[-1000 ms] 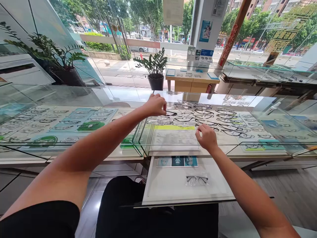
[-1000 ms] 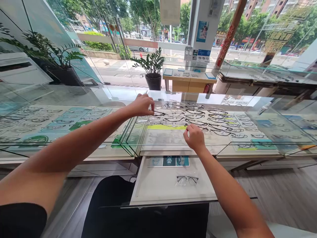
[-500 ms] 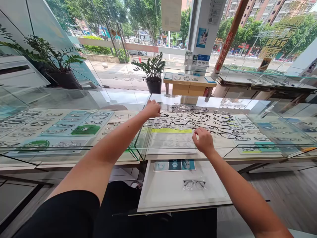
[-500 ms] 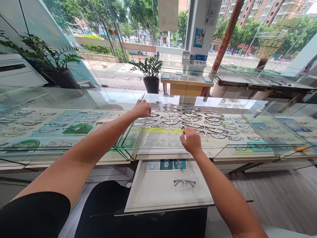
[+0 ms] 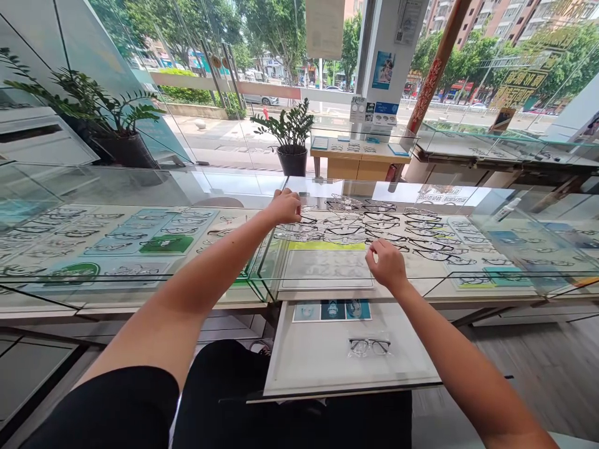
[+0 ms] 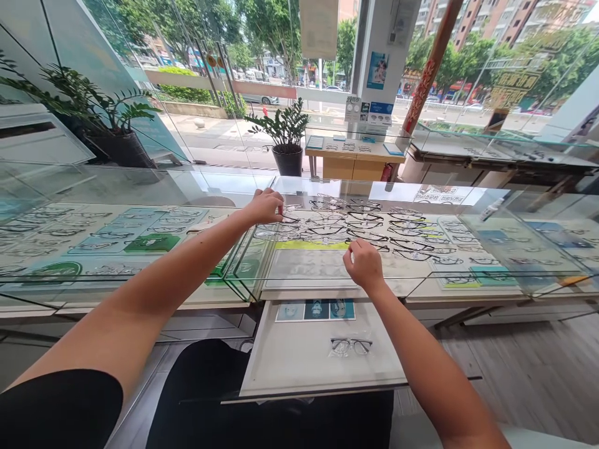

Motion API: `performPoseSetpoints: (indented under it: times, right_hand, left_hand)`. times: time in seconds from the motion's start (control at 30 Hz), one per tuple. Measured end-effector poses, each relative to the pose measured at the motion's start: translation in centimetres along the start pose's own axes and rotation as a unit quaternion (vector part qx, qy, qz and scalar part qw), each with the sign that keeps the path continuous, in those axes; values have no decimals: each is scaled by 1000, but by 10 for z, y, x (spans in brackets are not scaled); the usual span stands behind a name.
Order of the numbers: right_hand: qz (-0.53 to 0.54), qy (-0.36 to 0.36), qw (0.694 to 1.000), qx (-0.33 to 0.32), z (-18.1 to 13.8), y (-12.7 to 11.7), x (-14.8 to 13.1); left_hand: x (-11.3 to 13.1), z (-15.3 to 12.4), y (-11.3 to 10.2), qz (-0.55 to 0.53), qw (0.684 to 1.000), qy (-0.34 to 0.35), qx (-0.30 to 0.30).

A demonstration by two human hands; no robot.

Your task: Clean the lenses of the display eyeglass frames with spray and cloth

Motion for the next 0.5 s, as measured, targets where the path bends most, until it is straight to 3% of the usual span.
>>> performPoseSetpoints:
  times: [0.5]
  right_hand:
    - [1, 2, 1000, 5, 0, -2, 1]
  left_hand:
    - [5, -3, -7, -9, 1000, 0, 10]
Point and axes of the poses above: each hand's wrist, its own z-axis towards the middle knuckle, its own y-axis out of the palm, x = y × z, the point moved 3 cm from there along z, towards the middle knuckle, and after that the axes turned 5 degrees about -z, right-handed, at the moved point
